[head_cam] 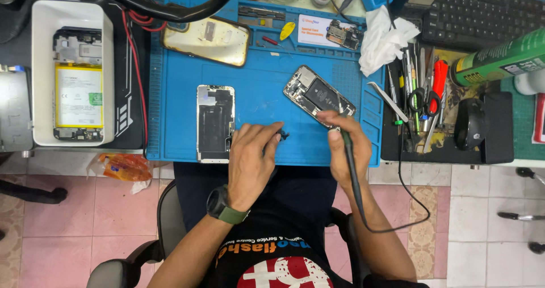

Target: The person solders a small phone component on a blue repair mat, holding the part with tweezers and applying the soldering iron to its contacts. They apply liquid flux from a bottle onto the part, then continue soldering and manipulating the component with tweezers and the iron.

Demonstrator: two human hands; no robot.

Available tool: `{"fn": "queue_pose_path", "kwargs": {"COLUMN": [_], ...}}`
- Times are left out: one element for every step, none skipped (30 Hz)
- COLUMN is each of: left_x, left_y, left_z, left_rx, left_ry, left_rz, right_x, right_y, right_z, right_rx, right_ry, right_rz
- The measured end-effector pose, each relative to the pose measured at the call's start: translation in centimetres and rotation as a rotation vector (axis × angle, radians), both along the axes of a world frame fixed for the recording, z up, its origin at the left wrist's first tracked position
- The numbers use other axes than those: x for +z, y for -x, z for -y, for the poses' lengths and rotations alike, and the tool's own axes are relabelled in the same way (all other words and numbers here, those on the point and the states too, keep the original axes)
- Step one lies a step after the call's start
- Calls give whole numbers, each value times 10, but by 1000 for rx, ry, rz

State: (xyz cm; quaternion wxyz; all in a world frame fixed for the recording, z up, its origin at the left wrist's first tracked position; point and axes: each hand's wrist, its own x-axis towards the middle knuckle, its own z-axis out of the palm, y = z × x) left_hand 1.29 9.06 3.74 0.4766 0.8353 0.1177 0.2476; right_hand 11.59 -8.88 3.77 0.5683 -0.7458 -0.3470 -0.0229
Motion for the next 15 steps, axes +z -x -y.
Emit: {"fn": "queue_pose_path", "kwargs": {"left_x": [-1,-2,-3,-5,-7,-8,-9,-9,-8,-6,-4,0,4,9,15], "left_y": [1,2,4,7,9,12,15,18,20,22,23,24,26,26,29], "left_z": [1,1,0,1,3,4,4,2,0,-2,-6,-10,-14,-20,-27], "left_rx": [8,18,29,32,31,32,38,51,55,57,58,53,50,47,44], "left_ry": [-44,-90,-119,-147,-171,-201,-235,-270,-288,-304,-320,-324,-324,-323,-296], "left_rz": [-10,-19,-18,-17,-13,-12,-11,-9,-25,-43,-61,-51,-43,-36,-6], "right_x": [3,6,10,14,19,22,26,30,34,36,38,39,38,36,33], "right_y": [-5,-13,-24,-36,-49,-62,-75,-89,-100,-108,-115,-121,-127,-132,-139], "right_z": [-5,-13,-25,-38,-55,-74,-93,-112,-132,-149,-165,-179,-192,-202,-211], "right_rx": [-42,-63,-88,-121,-128,-131,-101,-63,-69,-75,-82,-86,-87,-100,-111], "right_ry": [11,66,121,177,198,217,216,213,203,195,226,258,292,309,327], "right_rz": [8,-3,-15,-28,71,170,374,580,673,763,757,750,742,784,823]}}
